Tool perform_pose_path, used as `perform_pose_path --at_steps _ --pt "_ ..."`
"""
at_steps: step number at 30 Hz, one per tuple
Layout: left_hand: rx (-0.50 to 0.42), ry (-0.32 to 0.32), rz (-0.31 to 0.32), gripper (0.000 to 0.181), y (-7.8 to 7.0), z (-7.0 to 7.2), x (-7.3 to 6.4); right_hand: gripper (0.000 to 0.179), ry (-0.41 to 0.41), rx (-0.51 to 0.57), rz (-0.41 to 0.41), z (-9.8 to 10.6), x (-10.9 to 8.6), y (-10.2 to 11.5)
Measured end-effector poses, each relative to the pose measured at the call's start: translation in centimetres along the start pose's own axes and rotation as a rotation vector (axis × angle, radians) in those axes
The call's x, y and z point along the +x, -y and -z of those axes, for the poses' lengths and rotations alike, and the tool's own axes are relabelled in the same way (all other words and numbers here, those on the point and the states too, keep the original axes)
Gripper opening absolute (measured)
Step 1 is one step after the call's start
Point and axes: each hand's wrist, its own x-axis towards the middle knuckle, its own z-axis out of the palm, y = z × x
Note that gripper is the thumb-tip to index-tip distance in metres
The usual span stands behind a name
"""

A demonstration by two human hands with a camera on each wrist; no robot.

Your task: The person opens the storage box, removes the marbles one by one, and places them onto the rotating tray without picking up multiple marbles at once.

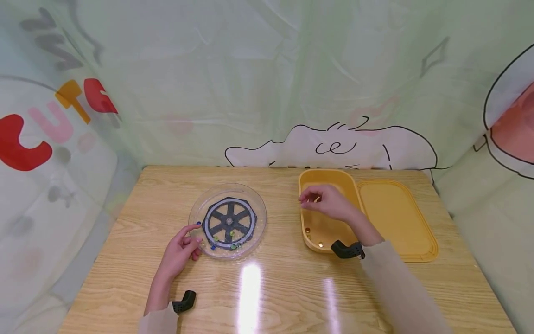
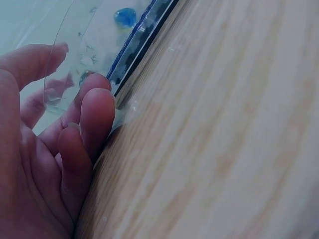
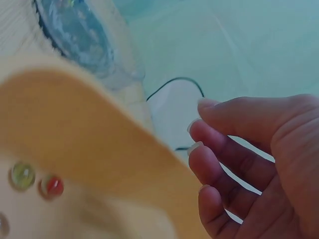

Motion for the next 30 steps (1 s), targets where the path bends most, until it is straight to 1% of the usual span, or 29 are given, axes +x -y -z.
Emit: perform_pose_path --at_steps 5,11,15,18,21,24,30 --pt "0.006 0.003 -0.004 0.039 0.3 0.0 0.1 0.01 0.013 0.007 -0.024 0.2 -0.5 -1.4" --pt "0.006 0.001 -0.004 0.038 0.2 0.0 0.0 0.01 0.065 0.03 -0.074 0.0 -0.8 -2.7" --pt "0.009 0.008 0.0 0.039 0.2 0.0 0.1 0.01 0.09 0.06 -0.121 -0.3 -0.9 -3.2" --pt "0.006 0.008 0.011 0.039 0.2 0.0 0.2 0.009 0.098 0.062 -0.145 -0.5 -0.8 -3.4" --pt "0.006 0.009 0.018 0.04 0.2 0.0 0.2 0.008 0.105 0.063 -0.143 -0.7 -0.7 -3.5" --pt "0.005 0.005 0.022 0.04 0.2 0.0 0.2 0.009 0.127 0.085 -0.133 -0.8 -0.7 -3.9" --pt "0.01 -0.002 0.008 0.039 0.1 0.0 0.1 0.009 0.211 0.124 -0.118 -0.8 -0.7 -4.8"
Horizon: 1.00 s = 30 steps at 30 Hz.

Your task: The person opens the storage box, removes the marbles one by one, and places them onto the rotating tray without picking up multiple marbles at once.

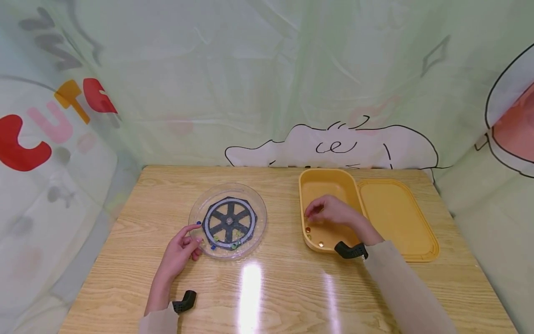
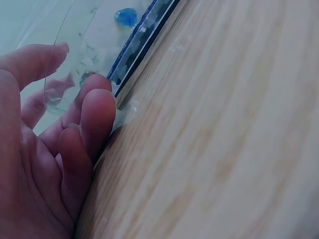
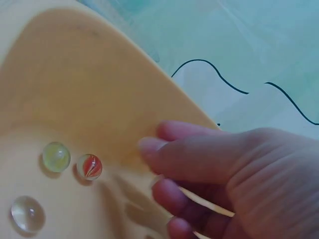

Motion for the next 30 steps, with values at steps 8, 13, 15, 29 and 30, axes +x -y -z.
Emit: perform_pose_path --at_steps 8,13,15,29,30 --pt "-0.009 -0.004 -0.002 0.038 0.04 -0.09 0.05 0.01 0.124 -0.032 0.004 -0.09 -0.09 -0.48" --pt "-0.008 -0.006 0.005 0.038 0.07 -0.06 0.05 0.011 0.17 -0.077 0.024 -0.39 0.06 -0.62" --pt "-0.006 -0.008 0.004 0.038 0.03 -0.09 0.03 0.011 0.18 -0.084 0.021 -0.53 0.1 -0.69" --pt "-0.006 -0.01 0.02 0.038 0.3 -0.03 0.03 0.013 0.171 -0.163 -0.05 -0.79 0.14 -0.44" --pt "-0.007 -0.011 0.02 0.038 0.29 -0.03 0.04 0.013 0.169 -0.153 -0.043 -0.72 0.08 -0.44"
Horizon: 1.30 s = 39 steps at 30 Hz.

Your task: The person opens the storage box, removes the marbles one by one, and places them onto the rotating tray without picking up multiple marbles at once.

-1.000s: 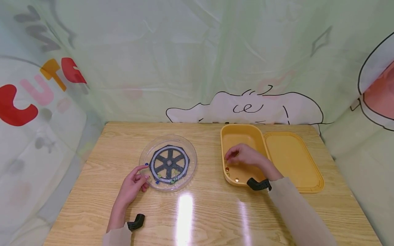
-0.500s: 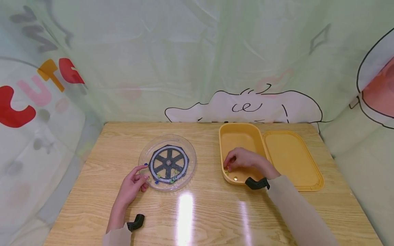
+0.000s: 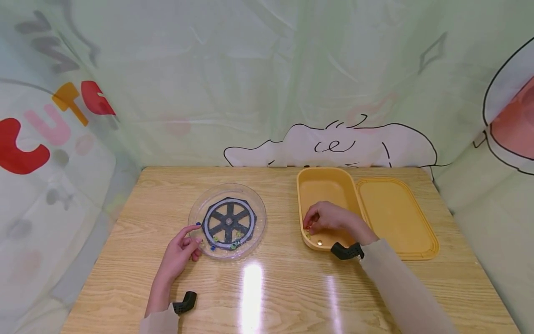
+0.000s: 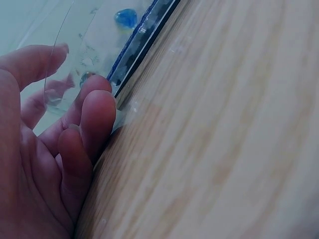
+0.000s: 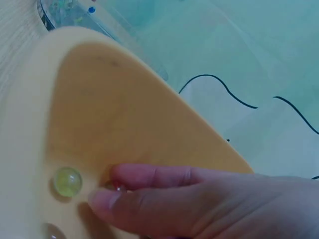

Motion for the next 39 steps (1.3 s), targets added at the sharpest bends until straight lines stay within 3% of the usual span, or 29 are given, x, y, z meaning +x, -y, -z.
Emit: perform_pose_path --at_steps 5,13,21,27,32,39 --pt "-0.005 -0.003 -0.002 0.038 0.0 -0.1 0.0 0.013 -0.029 0.059 0.05 0.6 -0.6 0.1" --pt "0.01 -0.006 -0.011 0.038 0.0 0.0 0.0 0.014 -0.076 0.077 0.053 1.5 -1.2 0.9" --pt "0.005 -0.006 -0.015 0.038 0.1 0.0 0.0 0.018 -0.1 0.142 0.044 2.0 -1.7 2.2" --pt "0.007 -0.002 -0.016 0.038 0.0 -0.1 -0.1 0.015 -0.132 0.146 0.088 2.1 -2.0 3.8" --pt "0.004 -0.004 -0.012 0.038 -0.1 -0.1 -0.1 0.012 -0.165 0.111 0.135 1.8 -1.6 5.2" --pt "0.016 -0.005 -0.004 0.038 -0.2 -0.1 -0.1 0.012 -0.15 0.125 0.177 0.4 -0.2 6.9"
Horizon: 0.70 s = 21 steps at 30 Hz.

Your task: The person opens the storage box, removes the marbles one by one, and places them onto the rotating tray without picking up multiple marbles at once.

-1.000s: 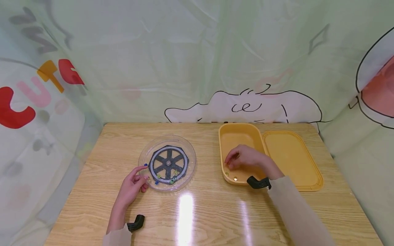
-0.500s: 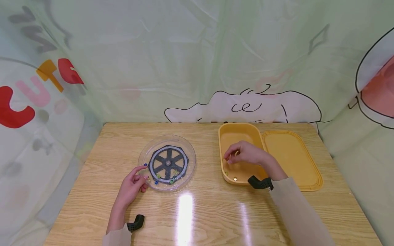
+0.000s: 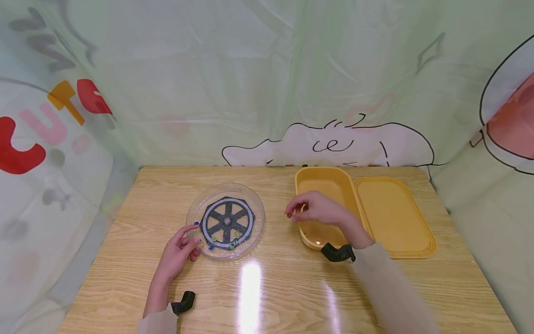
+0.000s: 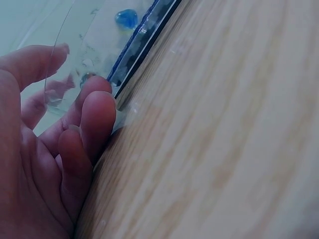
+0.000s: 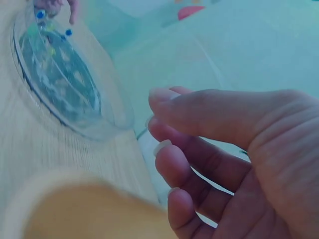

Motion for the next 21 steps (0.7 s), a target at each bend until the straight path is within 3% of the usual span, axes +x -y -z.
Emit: perform_pose_path --at_steps 15,21 --pt "0.004 0.009 0.004 0.039 0.0 0.1 0.0 0.013 0.028 0.011 0.002 -4.1 3.1 1.6" --pt "0.006 0.007 -0.005 0.039 -0.3 0.0 0.0 0.013 -0.001 -0.005 0.034 -6.0 4.2 1.7"
